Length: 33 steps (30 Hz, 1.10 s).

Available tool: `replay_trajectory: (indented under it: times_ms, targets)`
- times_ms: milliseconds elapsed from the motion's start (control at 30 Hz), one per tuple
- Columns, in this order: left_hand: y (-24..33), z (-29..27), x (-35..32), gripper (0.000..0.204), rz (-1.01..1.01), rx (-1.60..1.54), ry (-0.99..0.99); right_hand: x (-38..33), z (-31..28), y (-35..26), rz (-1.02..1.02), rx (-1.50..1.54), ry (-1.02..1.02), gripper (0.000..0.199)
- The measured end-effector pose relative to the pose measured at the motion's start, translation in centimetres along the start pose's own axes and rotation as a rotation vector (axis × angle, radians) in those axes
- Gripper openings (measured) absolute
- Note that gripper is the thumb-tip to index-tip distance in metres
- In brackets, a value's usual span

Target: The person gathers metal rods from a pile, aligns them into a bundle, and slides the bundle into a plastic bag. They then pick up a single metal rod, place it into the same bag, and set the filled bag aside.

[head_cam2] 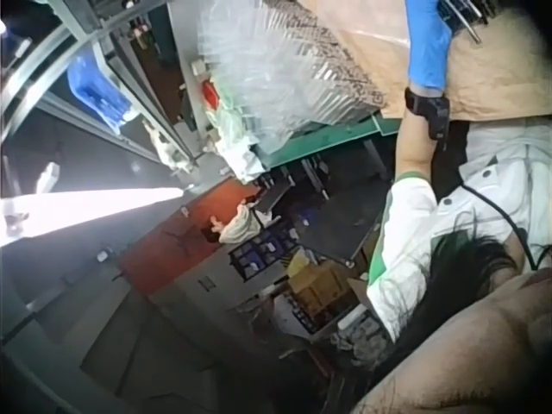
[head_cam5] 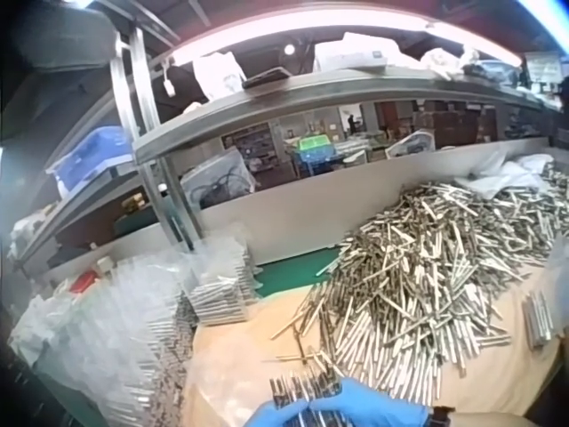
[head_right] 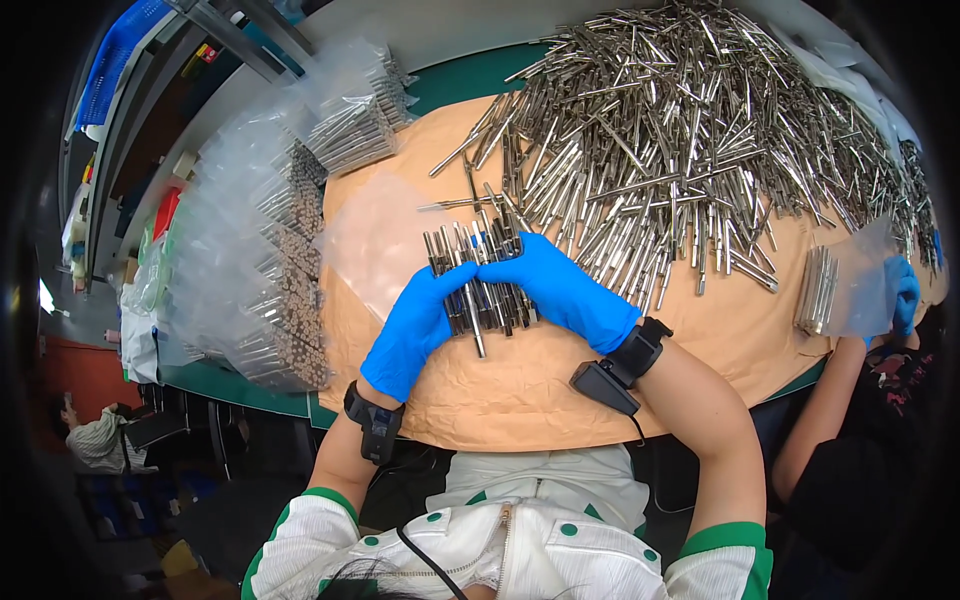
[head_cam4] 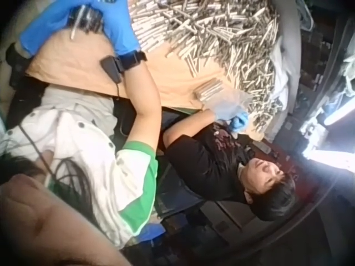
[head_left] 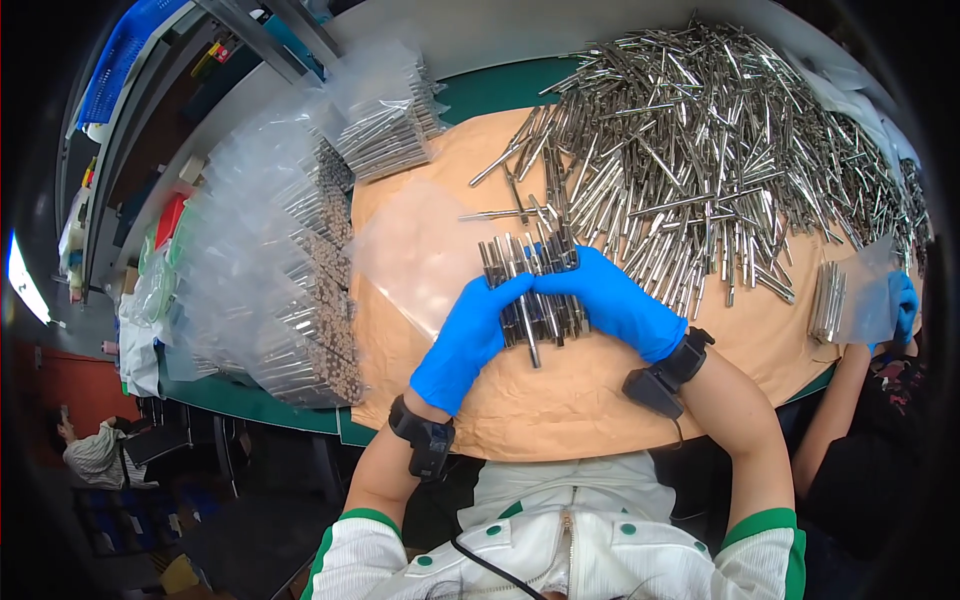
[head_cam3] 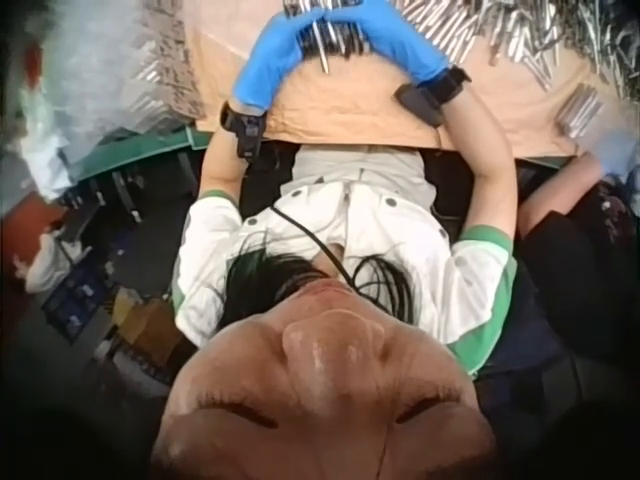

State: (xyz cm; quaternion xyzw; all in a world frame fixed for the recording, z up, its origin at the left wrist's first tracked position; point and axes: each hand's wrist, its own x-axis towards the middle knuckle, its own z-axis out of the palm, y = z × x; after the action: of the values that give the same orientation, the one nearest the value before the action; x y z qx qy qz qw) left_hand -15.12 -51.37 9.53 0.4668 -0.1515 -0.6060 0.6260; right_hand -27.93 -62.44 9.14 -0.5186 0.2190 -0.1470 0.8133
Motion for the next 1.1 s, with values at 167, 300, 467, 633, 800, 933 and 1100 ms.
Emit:
replay_trajectory:
  times_ms: [167,300,467,633,800,933,1100]
  targets:
    - [0.2,-0.1,0.0,0.031,-0.029,-0.050,0.016,-0.1,-0.5,-0.7,0.103,0.207,-0.064,0.031]
    - [0.6,-0.1,-0.2,0.031,-0.005,-0.086,0.018,-0.3,-0.3,-1.2,0.127,0.252,-0.083,0.034]
    - [1.1,-1.1,0.2,0.032,-0.003,-0.014,-0.012,-0.2,-0.7,-1.7,0.119,0.282,-0.095,0.040]
    - [1.4,-1.2,0.1,0.034,-0.005,-0.013,-0.018,-0.5,-0.5,-2.0,0.108,0.292,-0.077,0.040]
    - [1.0,-1.5,0.1,0.034,-0.013,-0.023,-0.052,-0.3,-0.9,-1.6,0.101,0.283,-0.113,0.045]
    - [0.8,-1.2,0.1,0.031,0.009,0.045,-0.029,-0.6,-0.4,-1.3,0.073,0.129,-0.072,0.046]
    - [1.2,-1.1,0.1,0.031,-0.023,0.041,-0.048,-0.6,-0.1,-1.3,0.019,0.023,-0.015,0.045]
